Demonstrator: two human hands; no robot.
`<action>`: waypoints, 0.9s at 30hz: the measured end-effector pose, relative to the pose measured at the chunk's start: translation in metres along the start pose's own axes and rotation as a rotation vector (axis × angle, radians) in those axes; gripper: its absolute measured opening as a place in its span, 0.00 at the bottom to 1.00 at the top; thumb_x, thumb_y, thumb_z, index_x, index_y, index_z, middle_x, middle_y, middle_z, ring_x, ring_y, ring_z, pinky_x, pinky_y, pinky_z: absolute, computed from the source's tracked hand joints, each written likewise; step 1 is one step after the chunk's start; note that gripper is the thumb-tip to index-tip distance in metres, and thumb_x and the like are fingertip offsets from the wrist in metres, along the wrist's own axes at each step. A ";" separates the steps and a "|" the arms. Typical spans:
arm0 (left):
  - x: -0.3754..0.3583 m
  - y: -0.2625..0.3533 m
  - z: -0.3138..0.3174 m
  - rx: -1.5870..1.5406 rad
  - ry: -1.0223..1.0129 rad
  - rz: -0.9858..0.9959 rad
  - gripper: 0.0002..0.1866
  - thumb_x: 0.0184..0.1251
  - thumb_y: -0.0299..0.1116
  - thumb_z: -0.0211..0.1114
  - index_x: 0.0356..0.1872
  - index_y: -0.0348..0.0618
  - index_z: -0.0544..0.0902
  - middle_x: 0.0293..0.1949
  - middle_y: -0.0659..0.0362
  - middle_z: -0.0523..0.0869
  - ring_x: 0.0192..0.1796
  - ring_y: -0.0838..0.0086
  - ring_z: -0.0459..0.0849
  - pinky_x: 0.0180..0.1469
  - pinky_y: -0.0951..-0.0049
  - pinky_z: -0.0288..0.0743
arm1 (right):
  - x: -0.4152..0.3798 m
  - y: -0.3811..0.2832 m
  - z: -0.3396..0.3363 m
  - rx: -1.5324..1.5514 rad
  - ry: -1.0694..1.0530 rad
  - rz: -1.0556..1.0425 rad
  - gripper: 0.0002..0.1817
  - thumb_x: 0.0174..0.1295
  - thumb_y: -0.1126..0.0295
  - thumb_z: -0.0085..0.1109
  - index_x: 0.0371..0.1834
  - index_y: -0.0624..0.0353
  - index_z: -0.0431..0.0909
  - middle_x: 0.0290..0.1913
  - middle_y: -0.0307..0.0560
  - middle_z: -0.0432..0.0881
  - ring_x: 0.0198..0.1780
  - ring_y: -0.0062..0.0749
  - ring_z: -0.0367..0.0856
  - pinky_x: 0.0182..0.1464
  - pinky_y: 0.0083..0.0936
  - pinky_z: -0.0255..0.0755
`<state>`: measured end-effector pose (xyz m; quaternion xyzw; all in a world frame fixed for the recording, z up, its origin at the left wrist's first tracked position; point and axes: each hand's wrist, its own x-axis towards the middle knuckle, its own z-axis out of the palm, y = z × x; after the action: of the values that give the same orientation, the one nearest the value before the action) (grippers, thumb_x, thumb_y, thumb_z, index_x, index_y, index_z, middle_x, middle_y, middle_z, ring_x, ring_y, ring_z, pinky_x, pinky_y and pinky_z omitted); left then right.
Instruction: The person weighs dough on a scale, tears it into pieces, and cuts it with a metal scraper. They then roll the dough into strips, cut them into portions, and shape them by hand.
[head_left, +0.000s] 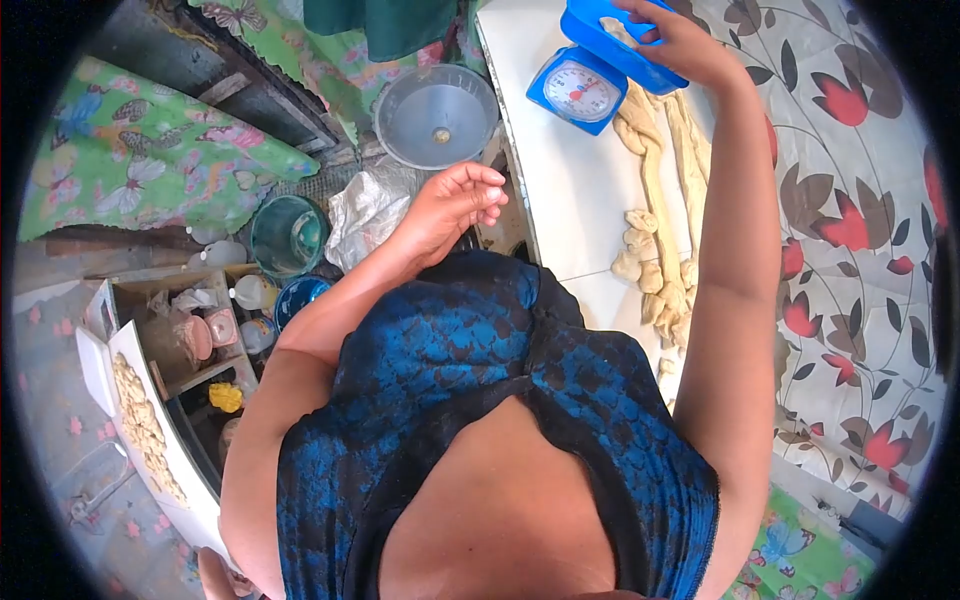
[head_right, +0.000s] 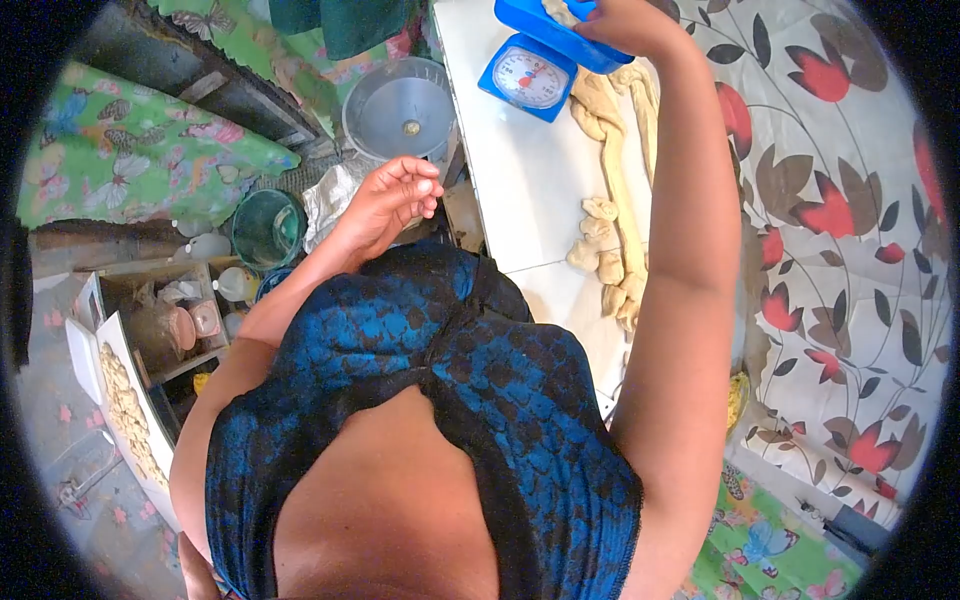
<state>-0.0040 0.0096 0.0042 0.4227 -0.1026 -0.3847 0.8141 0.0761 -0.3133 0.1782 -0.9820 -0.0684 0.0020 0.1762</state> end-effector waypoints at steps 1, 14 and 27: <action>0.000 0.000 0.000 -0.005 -0.001 -0.002 0.09 0.67 0.28 0.62 0.46 0.40 0.77 0.38 0.58 0.82 0.38 0.77 0.79 0.43 0.76 0.74 | 0.004 0.000 0.001 -0.049 -0.051 -0.001 0.32 0.51 0.70 0.60 0.64 0.56 0.68 0.52 0.54 0.80 0.52 0.41 0.78 0.52 0.31 0.72; 0.003 -0.003 -0.004 -0.018 0.000 -0.017 0.09 0.67 0.28 0.61 0.47 0.40 0.77 0.37 0.58 0.82 0.37 0.76 0.80 0.43 0.75 0.75 | 0.035 -0.002 0.017 -0.341 0.021 -0.034 0.19 0.46 0.67 0.65 0.46 0.55 0.82 0.40 0.55 0.84 0.42 0.50 0.82 0.44 0.37 0.75; -0.005 -0.002 0.002 -0.022 0.004 -0.047 0.09 0.68 0.28 0.60 0.47 0.40 0.76 0.37 0.58 0.82 0.37 0.77 0.80 0.42 0.74 0.75 | 0.027 0.007 0.018 -0.184 -0.126 -0.055 0.25 0.50 0.67 0.63 0.55 0.56 0.78 0.48 0.54 0.83 0.49 0.45 0.81 0.53 0.34 0.73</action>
<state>-0.0096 0.0116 0.0043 0.4169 -0.0867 -0.4037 0.8098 0.1029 -0.3099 0.1595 -0.9896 -0.1063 0.0528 0.0808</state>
